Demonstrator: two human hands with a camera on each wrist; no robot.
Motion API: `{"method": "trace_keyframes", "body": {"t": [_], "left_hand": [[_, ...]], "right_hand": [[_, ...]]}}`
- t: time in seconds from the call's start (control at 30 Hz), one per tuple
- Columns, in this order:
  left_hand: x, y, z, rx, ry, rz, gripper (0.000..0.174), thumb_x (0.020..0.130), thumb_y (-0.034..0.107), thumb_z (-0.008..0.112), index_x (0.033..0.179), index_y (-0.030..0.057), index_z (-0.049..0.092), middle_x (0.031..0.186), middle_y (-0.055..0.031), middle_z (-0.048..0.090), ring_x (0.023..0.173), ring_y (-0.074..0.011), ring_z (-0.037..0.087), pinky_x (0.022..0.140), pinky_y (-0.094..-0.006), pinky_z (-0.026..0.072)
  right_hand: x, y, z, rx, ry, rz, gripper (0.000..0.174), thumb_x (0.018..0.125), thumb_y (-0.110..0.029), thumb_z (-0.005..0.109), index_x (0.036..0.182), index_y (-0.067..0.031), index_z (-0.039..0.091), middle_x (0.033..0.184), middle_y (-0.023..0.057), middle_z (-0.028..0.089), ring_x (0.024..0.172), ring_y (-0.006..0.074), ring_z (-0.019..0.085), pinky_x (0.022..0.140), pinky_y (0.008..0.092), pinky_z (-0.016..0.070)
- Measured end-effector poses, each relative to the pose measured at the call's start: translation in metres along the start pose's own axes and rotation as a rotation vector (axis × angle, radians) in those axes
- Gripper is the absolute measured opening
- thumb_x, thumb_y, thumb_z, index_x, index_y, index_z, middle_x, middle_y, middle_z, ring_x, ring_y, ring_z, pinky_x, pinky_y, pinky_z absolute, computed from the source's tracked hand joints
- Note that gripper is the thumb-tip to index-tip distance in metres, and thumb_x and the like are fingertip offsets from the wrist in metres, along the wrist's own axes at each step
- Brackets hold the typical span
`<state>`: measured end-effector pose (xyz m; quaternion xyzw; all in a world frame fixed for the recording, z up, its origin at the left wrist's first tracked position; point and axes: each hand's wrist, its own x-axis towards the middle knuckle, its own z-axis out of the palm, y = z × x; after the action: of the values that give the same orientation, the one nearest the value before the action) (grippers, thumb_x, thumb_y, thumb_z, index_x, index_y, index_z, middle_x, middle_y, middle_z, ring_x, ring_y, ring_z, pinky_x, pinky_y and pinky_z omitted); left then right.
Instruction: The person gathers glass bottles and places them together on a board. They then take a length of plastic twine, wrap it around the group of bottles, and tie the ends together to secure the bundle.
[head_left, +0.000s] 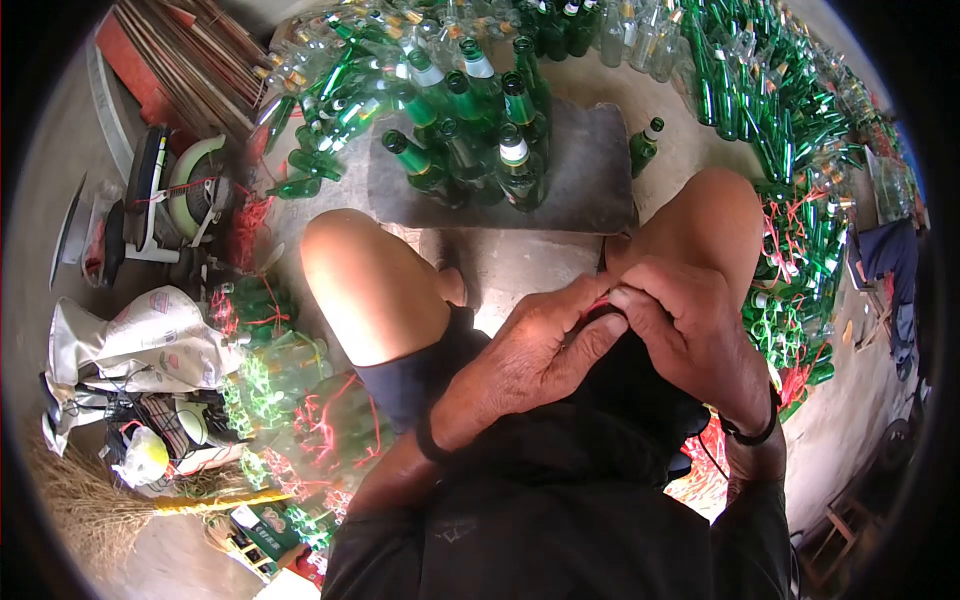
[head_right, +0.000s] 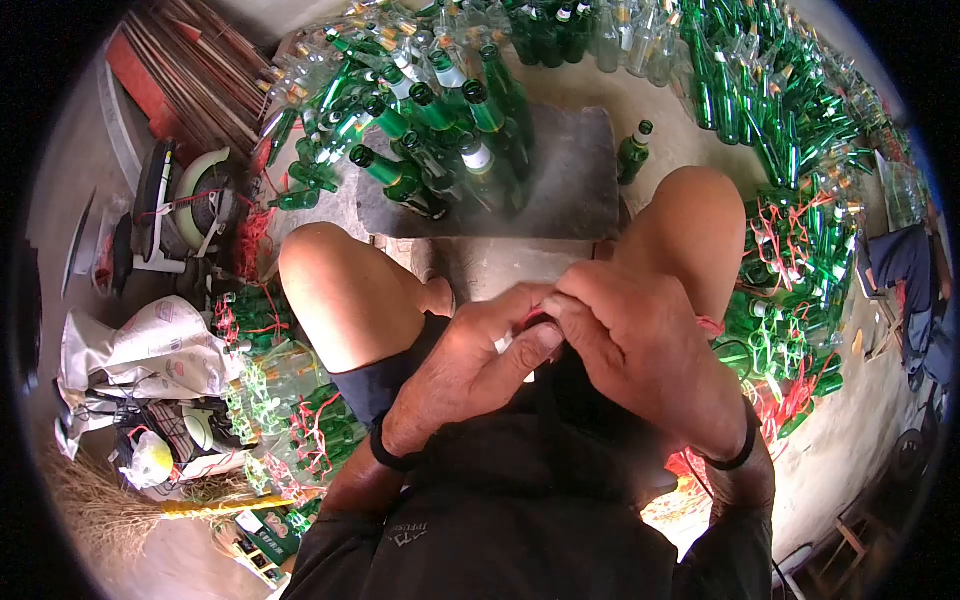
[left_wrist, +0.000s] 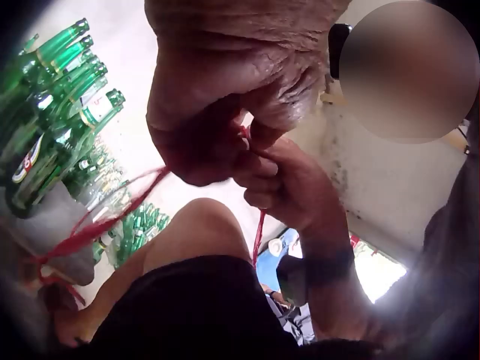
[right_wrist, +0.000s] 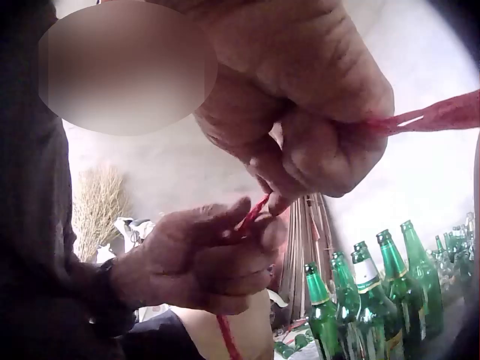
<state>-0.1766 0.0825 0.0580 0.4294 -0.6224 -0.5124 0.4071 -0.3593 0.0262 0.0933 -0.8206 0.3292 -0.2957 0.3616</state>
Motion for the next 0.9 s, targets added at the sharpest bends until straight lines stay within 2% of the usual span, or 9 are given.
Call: {"method": "trace_keyframes", "body": {"t": [0.13, 0.2, 0.33, 0.43, 0.5, 0.53, 0.7, 0.83, 0.9], "left_hand": [[-0.015, -0.017, -0.006, 0.037, 0.014, -0.026, 0.013, 0.096, 0.009, 0.059, 0.104, -0.0017, 0.060, 0.079, -0.0120, 0.063, 0.073, -0.0186, 0.063, 0.067, -0.0286, 0.0491], [-0.020, -0.015, -0.015, -0.048, 0.125, -0.021, 0.013, 0.097, 0.010, 0.059, 0.094, -0.0027, 0.059, 0.073, -0.0081, 0.060, 0.064, -0.0120, 0.055, 0.060, -0.0273, 0.0450], [-0.023, -0.014, -0.047, 0.168, 0.169, -0.096, 0.012, 0.097, 0.008, 0.060, 0.090, 0.0006, 0.065, 0.081, -0.0008, 0.062, 0.076, -0.0081, 0.056, 0.070, -0.0230, 0.0463], [-0.021, -0.021, -0.070, -0.009, 0.345, -0.177, 0.018, 0.099, 0.017, 0.060, 0.088, 0.0040, 0.065, 0.081, 0.0037, 0.061, 0.072, -0.0044, 0.052, 0.065, -0.0210, 0.0439], [-0.018, -0.017, -0.089, -0.058, 0.454, -0.207, 0.018, 0.099, 0.016, 0.060, 0.087, 0.0042, 0.065, 0.077, 0.0052, 0.057, 0.063, -0.0023, 0.047, 0.056, -0.0200, 0.0397], [-0.014, -0.006, -0.097, -0.120, 0.471, -0.248, 0.018, 0.099, 0.018, 0.059, 0.088, 0.0044, 0.066, 0.079, 0.0043, 0.056, 0.062, -0.0013, 0.045, 0.055, -0.0182, 0.0394], [0.001, -0.015, -0.149, -0.069, 0.724, -0.241, 0.019, 0.097, 0.022, 0.062, 0.088, 0.0060, 0.068, 0.071, 0.0066, 0.050, 0.056, -0.0021, 0.038, 0.051, -0.0184, 0.0317], [0.020, -0.026, -0.183, -0.015, 0.862, -0.231, 0.023, 0.098, 0.023, 0.059, 0.087, 0.0048, 0.067, 0.057, 0.0119, 0.037, 0.047, 0.0019, 0.027, 0.042, -0.0198, 0.0179], [0.032, -0.032, -0.199, 0.015, 0.872, -0.190, 0.023, 0.097, 0.024, 0.061, 0.087, 0.0052, 0.067, 0.056, 0.0124, 0.037, 0.045, 0.0016, 0.025, 0.041, -0.0204, 0.0161]], "right_hand": [[0.006, 0.007, -0.007, 0.043, -0.065, 0.063, 0.007, 0.091, -0.006, 0.061, 0.086, -0.0011, 0.058, 0.070, 0.0171, 0.057, 0.062, 0.0351, 0.059, 0.054, 0.0387, 0.0438], [0.011, 0.011, -0.012, 0.020, -0.179, 0.074, 0.010, 0.092, -0.006, 0.061, 0.087, 0.0027, 0.059, 0.070, 0.0126, 0.056, 0.059, 0.0235, 0.052, 0.057, 0.0324, 0.0424], [0.021, 0.016, -0.014, 0.049, -0.204, 0.036, 0.012, 0.092, -0.008, 0.061, 0.084, -0.0001, 0.057, 0.066, 0.0149, 0.051, 0.056, 0.0294, 0.053, 0.053, 0.0369, 0.0404], [0.033, 0.017, -0.024, 0.080, -0.300, 0.116, 0.014, 0.094, -0.010, 0.060, 0.085, 0.0005, 0.058, 0.066, 0.0126, 0.052, 0.059, 0.0222, 0.055, 0.056, 0.0337, 0.0413], [0.043, 0.024, -0.031, 0.127, -0.306, 0.154, 0.016, 0.095, -0.013, 0.060, 0.086, 0.0010, 0.060, 0.066, 0.0092, 0.054, 0.062, 0.0150, 0.055, 0.059, 0.0303, 0.0432], [0.050, 0.022, -0.037, 0.144, -0.318, 0.271, 0.018, 0.095, -0.014, 0.060, 0.086, 0.0014, 0.062, 0.068, 0.0060, 0.057, 0.065, 0.0122, 0.055, 0.061, 0.0287, 0.0448], [0.088, 0.024, -0.060, 0.186, -0.280, 0.351, 0.022, 0.095, -0.017, 0.060, 0.085, 0.0023, 0.064, 0.074, 0.0020, 0.061, 0.070, 0.0092, 0.056, 0.063, 0.0255, 0.0443], [0.122, 0.031, -0.062, 0.134, -0.236, 0.359, 0.025, 0.094, -0.022, 0.057, 0.084, -0.0011, 0.066, 0.070, -0.0041, 0.054, 0.064, 0.0048, 0.046, 0.056, 0.0228, 0.0356], [0.141, 0.042, -0.057, 0.081, -0.168, 0.378, 0.028, 0.094, -0.032, 0.059, 0.081, -0.0069, 0.065, 0.060, -0.0093, 0.039, 0.053, 0.0028, 0.031, 0.047, 0.0219, 0.0233]]}}
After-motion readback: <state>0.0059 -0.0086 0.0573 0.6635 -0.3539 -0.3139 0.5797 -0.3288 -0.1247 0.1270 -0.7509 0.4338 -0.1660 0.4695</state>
